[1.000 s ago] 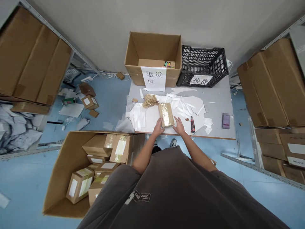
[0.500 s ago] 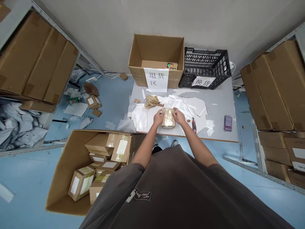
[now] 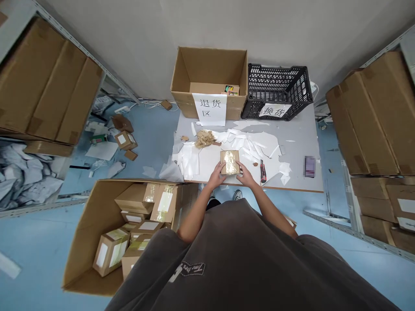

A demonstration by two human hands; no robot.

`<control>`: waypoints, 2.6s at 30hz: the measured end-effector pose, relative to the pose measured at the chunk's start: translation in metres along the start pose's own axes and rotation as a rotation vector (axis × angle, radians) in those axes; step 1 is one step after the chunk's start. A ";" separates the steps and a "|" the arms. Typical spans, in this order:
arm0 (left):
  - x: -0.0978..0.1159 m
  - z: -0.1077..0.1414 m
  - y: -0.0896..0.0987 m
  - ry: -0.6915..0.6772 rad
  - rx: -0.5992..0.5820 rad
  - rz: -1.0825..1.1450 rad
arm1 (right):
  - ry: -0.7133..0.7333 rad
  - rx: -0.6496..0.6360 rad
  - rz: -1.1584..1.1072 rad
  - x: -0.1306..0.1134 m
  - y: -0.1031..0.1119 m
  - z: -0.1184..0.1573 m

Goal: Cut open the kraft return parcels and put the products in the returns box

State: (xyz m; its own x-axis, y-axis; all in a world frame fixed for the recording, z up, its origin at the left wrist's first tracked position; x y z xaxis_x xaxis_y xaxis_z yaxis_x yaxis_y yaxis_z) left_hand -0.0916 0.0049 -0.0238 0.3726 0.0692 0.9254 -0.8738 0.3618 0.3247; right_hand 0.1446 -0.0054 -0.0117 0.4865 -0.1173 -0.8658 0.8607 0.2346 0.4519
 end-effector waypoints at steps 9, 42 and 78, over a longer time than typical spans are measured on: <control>0.010 -0.060 0.017 0.243 0.290 -0.009 | -0.021 0.164 0.033 -0.014 0.020 -0.072; 0.017 -0.019 -0.002 0.155 0.223 -0.121 | 0.088 0.131 0.164 0.008 0.016 -0.028; -0.023 -0.057 -0.008 0.311 0.066 -0.122 | -0.139 -0.005 0.059 0.025 -0.002 -0.088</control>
State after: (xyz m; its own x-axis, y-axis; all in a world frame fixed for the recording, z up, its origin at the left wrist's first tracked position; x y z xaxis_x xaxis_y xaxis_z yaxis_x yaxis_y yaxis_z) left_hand -0.0756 0.0534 -0.0584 0.5442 0.3131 0.7783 -0.8315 0.3243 0.4510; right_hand 0.1417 0.0764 -0.0535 0.5529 -0.2354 -0.7993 0.8292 0.2499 0.5000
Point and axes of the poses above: each hand's wrist, its own z-axis away from the middle knuckle, its own y-axis out of the back of the hand, x = y × z, the point moved 4 cm from there along -z, towards the middle knuckle, and after that the axes turned 2 degrees about x, right-handed, at the moved point
